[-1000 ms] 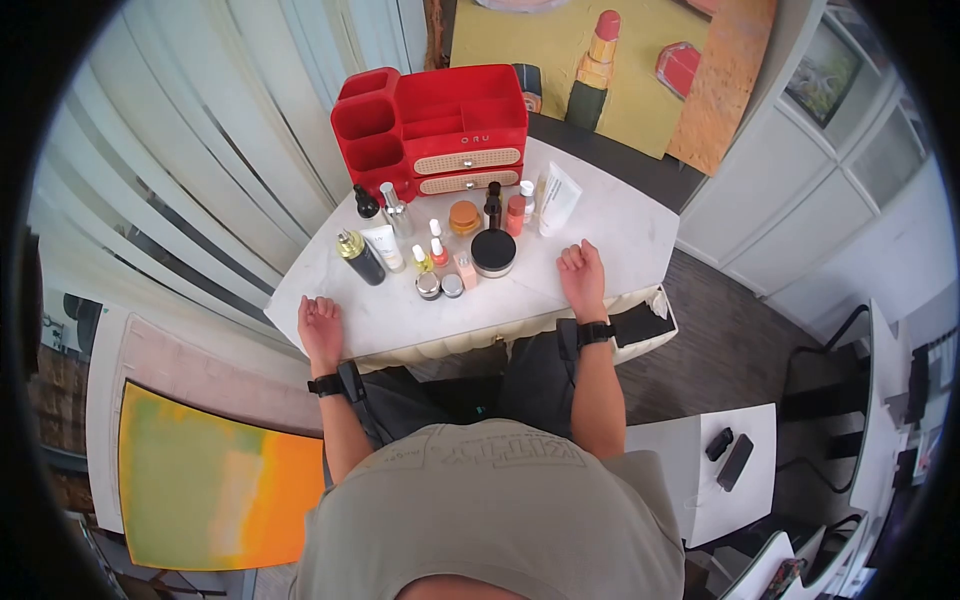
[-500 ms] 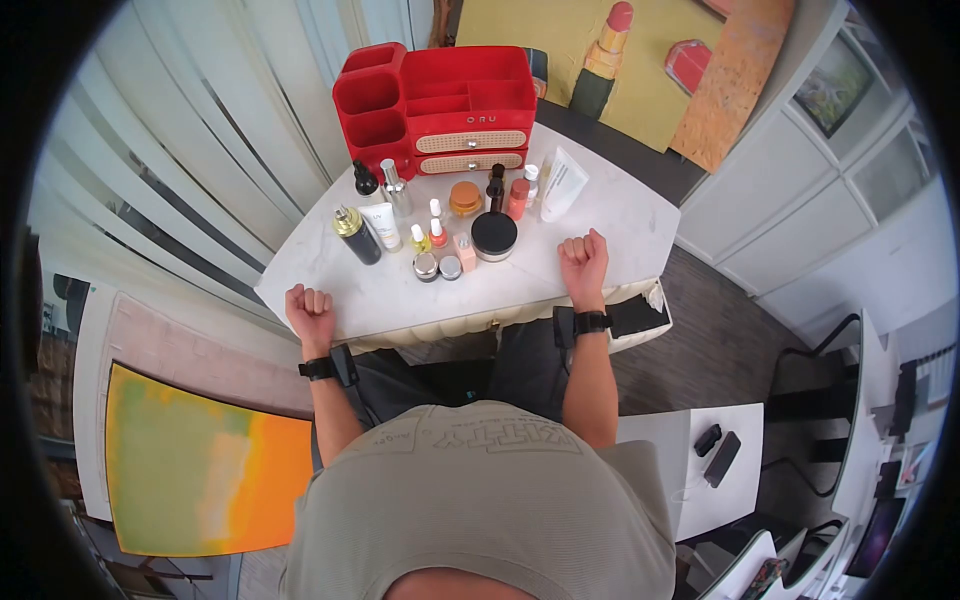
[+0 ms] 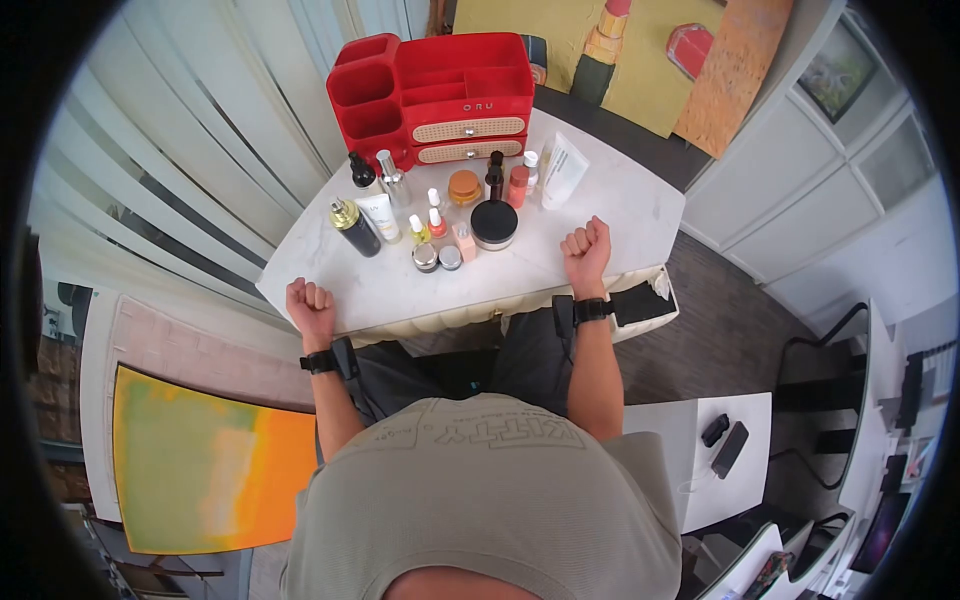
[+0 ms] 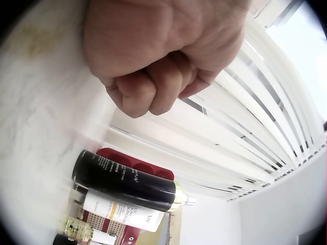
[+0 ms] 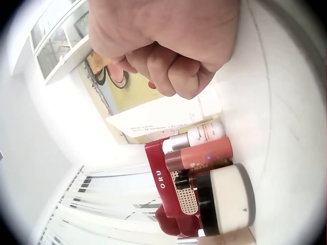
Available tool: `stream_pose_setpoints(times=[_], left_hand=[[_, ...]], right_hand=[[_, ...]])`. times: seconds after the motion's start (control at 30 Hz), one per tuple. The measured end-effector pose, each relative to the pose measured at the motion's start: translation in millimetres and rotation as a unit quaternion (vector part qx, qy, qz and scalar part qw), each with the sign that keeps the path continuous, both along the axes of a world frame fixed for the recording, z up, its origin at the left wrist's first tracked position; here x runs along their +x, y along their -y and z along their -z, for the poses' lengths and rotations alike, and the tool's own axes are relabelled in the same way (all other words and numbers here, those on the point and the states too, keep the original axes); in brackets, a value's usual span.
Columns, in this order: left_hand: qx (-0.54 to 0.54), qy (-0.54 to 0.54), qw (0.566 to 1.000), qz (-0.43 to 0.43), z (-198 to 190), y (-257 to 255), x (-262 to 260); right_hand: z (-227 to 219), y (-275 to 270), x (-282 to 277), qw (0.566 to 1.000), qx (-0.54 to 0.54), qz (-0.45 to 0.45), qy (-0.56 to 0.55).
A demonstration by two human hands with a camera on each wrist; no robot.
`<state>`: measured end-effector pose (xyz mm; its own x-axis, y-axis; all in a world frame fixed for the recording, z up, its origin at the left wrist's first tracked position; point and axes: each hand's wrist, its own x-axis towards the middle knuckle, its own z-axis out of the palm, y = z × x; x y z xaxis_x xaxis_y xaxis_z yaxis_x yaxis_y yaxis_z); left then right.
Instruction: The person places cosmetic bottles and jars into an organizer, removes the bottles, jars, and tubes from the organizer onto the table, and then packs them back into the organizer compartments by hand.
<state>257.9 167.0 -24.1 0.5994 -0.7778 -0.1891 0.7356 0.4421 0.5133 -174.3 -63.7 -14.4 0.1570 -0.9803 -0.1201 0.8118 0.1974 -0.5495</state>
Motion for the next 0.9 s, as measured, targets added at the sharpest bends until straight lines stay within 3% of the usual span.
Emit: stream_pose_setpoints(times=[0.57,0.9], left_hand=[[0.015,0.000,1.000,0.002,1.5,-0.6,2.4],[0.020,-0.008,1.000,0.006,1.0,0.4,4.8]], right_hand=[[-1.0,-3.8,0.6,0.999,0.045,0.021,-0.012],[1.6,2.0,4.5,0.997,0.022,0.029,-0.074]])
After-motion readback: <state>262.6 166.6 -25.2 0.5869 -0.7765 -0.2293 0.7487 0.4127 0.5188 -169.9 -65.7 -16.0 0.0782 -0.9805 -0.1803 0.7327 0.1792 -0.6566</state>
